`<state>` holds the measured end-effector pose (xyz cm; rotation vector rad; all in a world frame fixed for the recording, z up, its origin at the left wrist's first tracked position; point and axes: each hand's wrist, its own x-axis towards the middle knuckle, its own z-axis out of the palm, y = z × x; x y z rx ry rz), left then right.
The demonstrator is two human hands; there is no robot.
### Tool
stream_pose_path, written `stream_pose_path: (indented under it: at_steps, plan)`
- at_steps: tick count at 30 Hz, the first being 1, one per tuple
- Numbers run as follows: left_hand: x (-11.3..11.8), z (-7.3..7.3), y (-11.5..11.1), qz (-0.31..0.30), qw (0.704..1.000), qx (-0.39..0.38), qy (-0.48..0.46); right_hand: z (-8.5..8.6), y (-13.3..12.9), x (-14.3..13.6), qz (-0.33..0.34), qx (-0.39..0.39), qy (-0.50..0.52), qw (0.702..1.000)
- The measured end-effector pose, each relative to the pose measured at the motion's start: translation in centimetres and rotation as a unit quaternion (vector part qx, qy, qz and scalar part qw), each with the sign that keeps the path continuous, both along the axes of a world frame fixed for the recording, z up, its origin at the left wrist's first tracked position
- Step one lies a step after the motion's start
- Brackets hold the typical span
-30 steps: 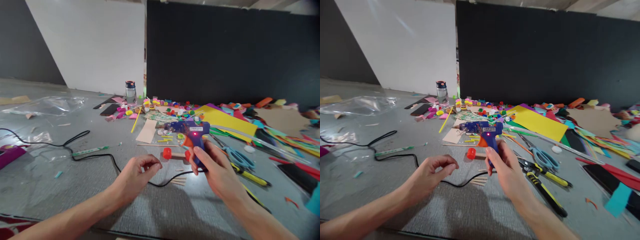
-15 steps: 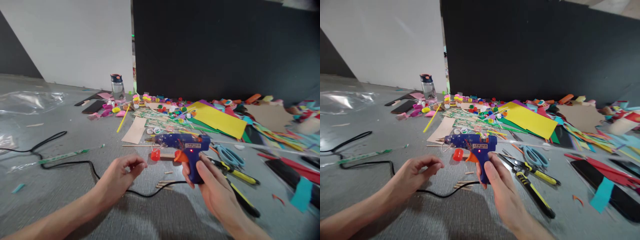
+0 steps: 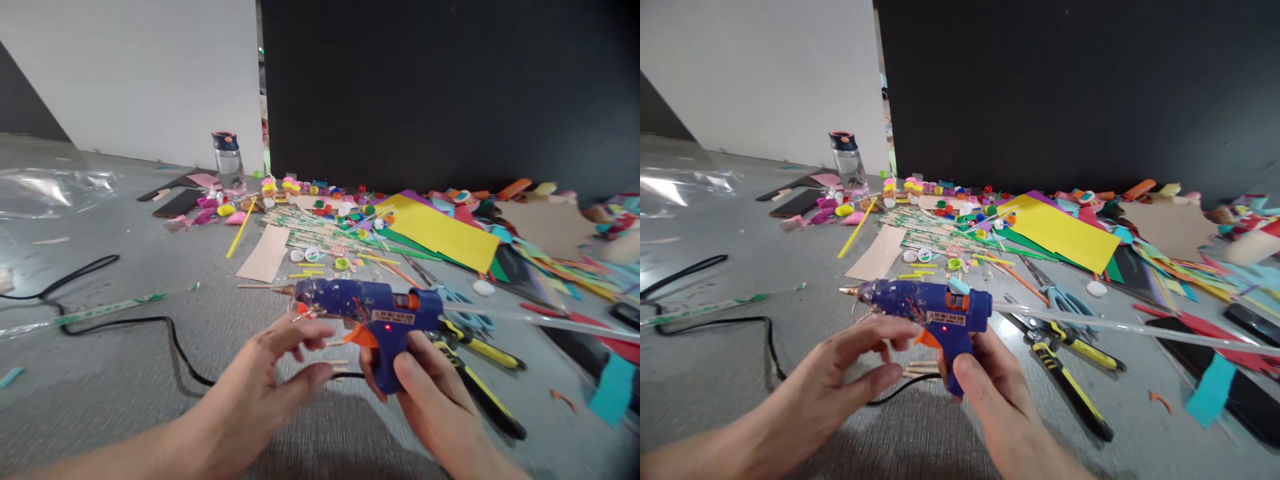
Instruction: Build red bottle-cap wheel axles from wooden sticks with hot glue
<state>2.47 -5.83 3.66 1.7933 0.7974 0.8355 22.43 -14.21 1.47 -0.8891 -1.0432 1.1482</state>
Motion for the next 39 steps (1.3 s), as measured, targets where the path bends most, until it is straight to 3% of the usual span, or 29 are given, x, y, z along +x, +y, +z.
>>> stream_pose_path:
  at_steps: [2, 4, 7, 20, 26, 31, 39]
  plan:
    - [1.8, 0.1, -1.1, -0.033, 0.988, -0.108, -0.108, 0.0, -0.1, -0.5, 0.008, -0.004, 0.020, 1.000]
    - [3.6, 0.3, -2.0, -0.099, 0.948, -0.218, -0.211, -0.1, -0.2, -0.9, 0.009, -0.011, 0.042, 0.999]
    - [5.2, 0.7, -2.6, -0.114, 0.911, -0.284, -0.278, -0.1, -0.4, -1.2, -0.011, -0.009, 0.059, 0.998]
    - [5.2, 0.5, -2.4, -0.060, 0.871, -0.357, -0.332, 0.3, 0.3, -1.3, -0.005, 0.005, 0.024, 1.000]
    - [5.1, 0.1, -2.0, -0.066, 0.865, -0.344, -0.359, 1.8, 1.0, 0.8, -0.120, 0.058, 0.006, 0.991]
    - [4.8, -0.2, -1.8, -0.056, 0.873, -0.351, -0.334, 3.1, 1.3, 1.1, -0.136, 0.086, 0.068, 0.985]
    - [4.5, -0.2, -1.9, -0.080, 0.877, -0.354, -0.316, 3.5, 0.5, 1.0, -0.191, 0.140, -0.020, 0.971]
